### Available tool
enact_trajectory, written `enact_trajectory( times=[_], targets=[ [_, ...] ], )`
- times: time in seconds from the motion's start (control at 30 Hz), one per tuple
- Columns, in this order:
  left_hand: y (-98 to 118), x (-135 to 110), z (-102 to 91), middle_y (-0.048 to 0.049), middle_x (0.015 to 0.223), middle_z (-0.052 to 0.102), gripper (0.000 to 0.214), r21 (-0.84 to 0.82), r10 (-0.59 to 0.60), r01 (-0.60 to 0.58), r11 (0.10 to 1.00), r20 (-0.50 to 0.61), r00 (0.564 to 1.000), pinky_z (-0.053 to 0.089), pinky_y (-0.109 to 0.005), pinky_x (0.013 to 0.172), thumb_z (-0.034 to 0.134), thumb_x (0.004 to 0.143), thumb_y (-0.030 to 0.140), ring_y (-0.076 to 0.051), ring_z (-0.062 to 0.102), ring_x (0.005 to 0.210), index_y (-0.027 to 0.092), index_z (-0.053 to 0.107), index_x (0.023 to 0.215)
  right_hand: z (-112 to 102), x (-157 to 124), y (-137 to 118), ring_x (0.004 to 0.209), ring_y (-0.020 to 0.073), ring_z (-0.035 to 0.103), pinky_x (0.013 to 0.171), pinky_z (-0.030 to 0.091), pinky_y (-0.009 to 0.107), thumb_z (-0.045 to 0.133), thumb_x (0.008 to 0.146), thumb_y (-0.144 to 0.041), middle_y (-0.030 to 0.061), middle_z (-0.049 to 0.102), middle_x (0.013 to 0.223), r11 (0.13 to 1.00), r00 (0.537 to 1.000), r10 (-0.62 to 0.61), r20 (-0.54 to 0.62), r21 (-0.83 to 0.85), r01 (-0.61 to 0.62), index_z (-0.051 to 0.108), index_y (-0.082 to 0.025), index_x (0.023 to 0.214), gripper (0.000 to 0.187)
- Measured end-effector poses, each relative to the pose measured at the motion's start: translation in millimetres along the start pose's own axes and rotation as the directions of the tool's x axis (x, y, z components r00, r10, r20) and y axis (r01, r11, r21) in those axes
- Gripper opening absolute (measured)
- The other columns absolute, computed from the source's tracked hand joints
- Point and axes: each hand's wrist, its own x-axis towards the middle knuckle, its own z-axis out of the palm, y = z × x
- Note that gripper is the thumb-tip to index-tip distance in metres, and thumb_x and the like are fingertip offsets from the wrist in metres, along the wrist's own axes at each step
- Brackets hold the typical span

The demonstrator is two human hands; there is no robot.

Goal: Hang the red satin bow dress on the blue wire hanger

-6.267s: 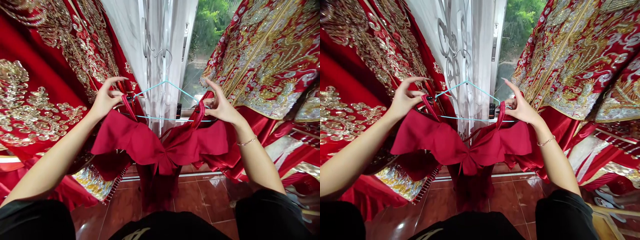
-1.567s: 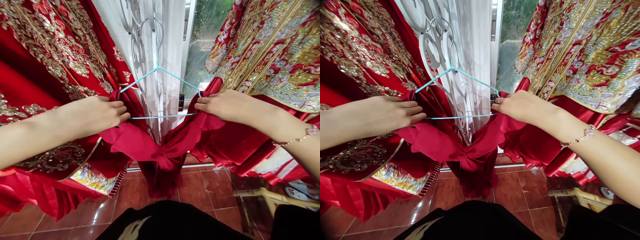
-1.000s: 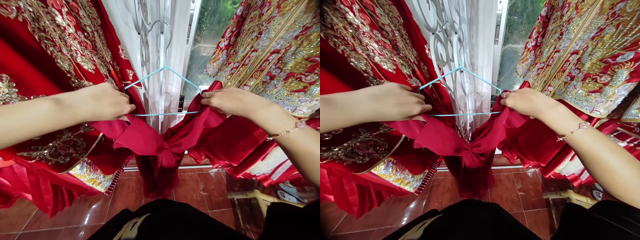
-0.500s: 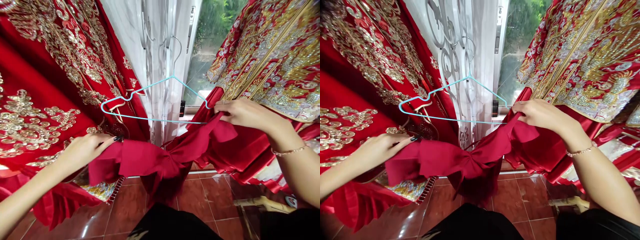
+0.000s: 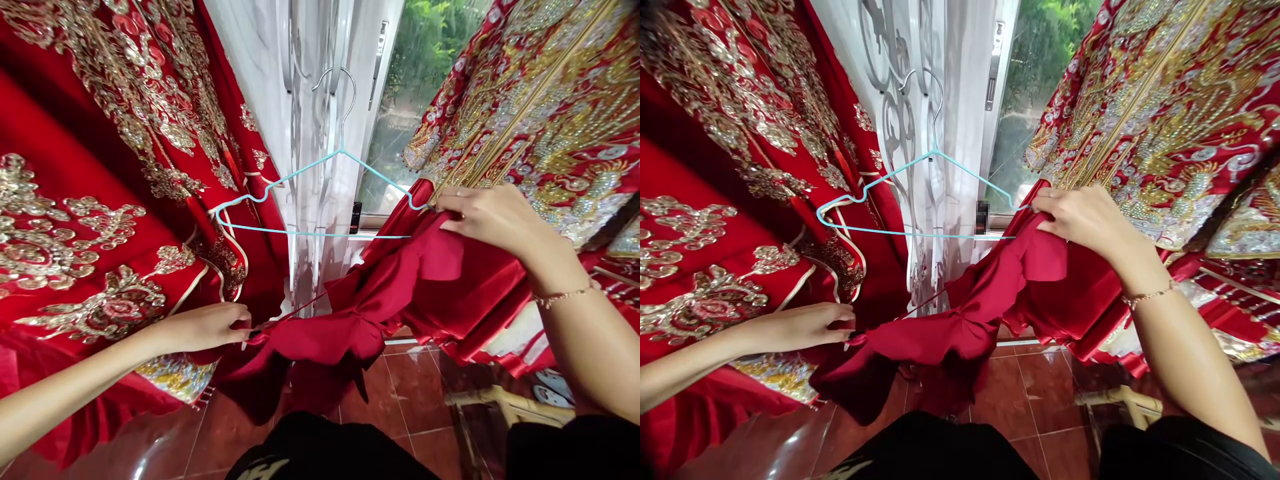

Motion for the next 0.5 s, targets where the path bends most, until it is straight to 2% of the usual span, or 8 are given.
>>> enact_trajectory(
  times=[0.1,0.17,0.27,0.37,0.43,0.5],
  targets=[
    [-2.3,5.6,10.3,0.0029,0.064,0.059,0.023,-0.089,0.003,0.007,0.996,0.121,0.993,0.04,-0.021,0.058,0.052,0.083,0.042,-0.015,0.06,0.057,0.02,0.055,0.076,4.9,-18.2,-5.1,0.069,0.013,0.059,0.055,0.026,0.025,0.046,0.095,-0.035,0.003,0.068,0.089,0.995,0.998,0.051,0.033,0.086,-0.054,0.064,-0.018,0.087,0.027],
    [-4.7,8.7,20.8,0.006,0.059,0.052,0.02,-0.176,-0.071,0.09,0.98,0.11,0.991,0.037,-0.021,0.053,0.052,0.08,0.041,-0.015,0.057,0.047,0.021,0.046,0.077,7.8,-30.5,-17.4,0.068,0.0139,0.059,0.055,0.028,0.026,0.052,0.091,-0.033,0.0033,0.067,0.089,0.984,0.996,0.045,0.071,0.168,-0.056,0.062,-0.019,0.089,0.018],
    [-15.9,11.8,44.6,0.0065,0.059,0.051,0.024,-0.289,-0.149,0.173,0.941,0.104,0.983,0.033,-0.022,0.047,0.052,0.076,0.043,-0.014,0.054,0.04,0.022,0.041,0.075,12.2,-51.2,-44.8,0.061,0.0133,0.058,0.054,0.03,0.026,0.056,0.087,-0.027,0.0031,0.067,0.089,0.971,0.982,0.017,0.19,0.23,-0.061,0.058,-0.019,0.093,0.01],
    [-37.1,15.0,76.6,0.0057,0.061,0.05,0.028,-0.401,-0.163,0.156,0.903,0.017,0.986,0.034,-0.022,0.047,0.052,0.076,0.048,-0.012,0.05,0.042,0.022,0.04,0.072,24.0,-74.9,-76.3,0.064,0.014,0.062,0.055,0.029,0.026,0.057,0.085,-0.022,0.0045,0.069,0.097,0.957,0.932,-0.008,0.361,0.272,-0.097,0.057,-0.02,0.097,0.012],
    [-51.9,17.8,101.3,0.0056,0.062,0.048,0.033,-0.524,-0.199,0.147,0.839,-0.044,0.979,0.036,-0.021,0.051,0.055,0.073,0.052,-0.011,0.047,0.049,0.022,0.042,0.071,41.3,-91.0,-98.6,0.069,0.0143,0.064,0.058,0.031,0.026,0.06,0.083,-0.023,0.0048,0.069,0.103,0.915,0.883,-0.039,0.469,0.371,-0.157,0.057,-0.02,0.1,0.017],
    [-63.4,19.0,127.4,0.0055,0.061,0.046,0.039,-0.639,-0.242,0.188,0.746,0.003,0.97,0.035,-0.021,0.05,0.06,0.066,0.057,-0.011,0.043,0.052,0.022,0.045,0.071,67.1,-106.6,-122.7,0.071,0.0141,0.062,0.061,0.033,0.026,0.064,0.082,-0.028,0.0029,0.069,0.098,0.824,0.826,-0.097,0.556,0.51,-0.247,0.058,-0.02,0.099,0.02]
  ],
)
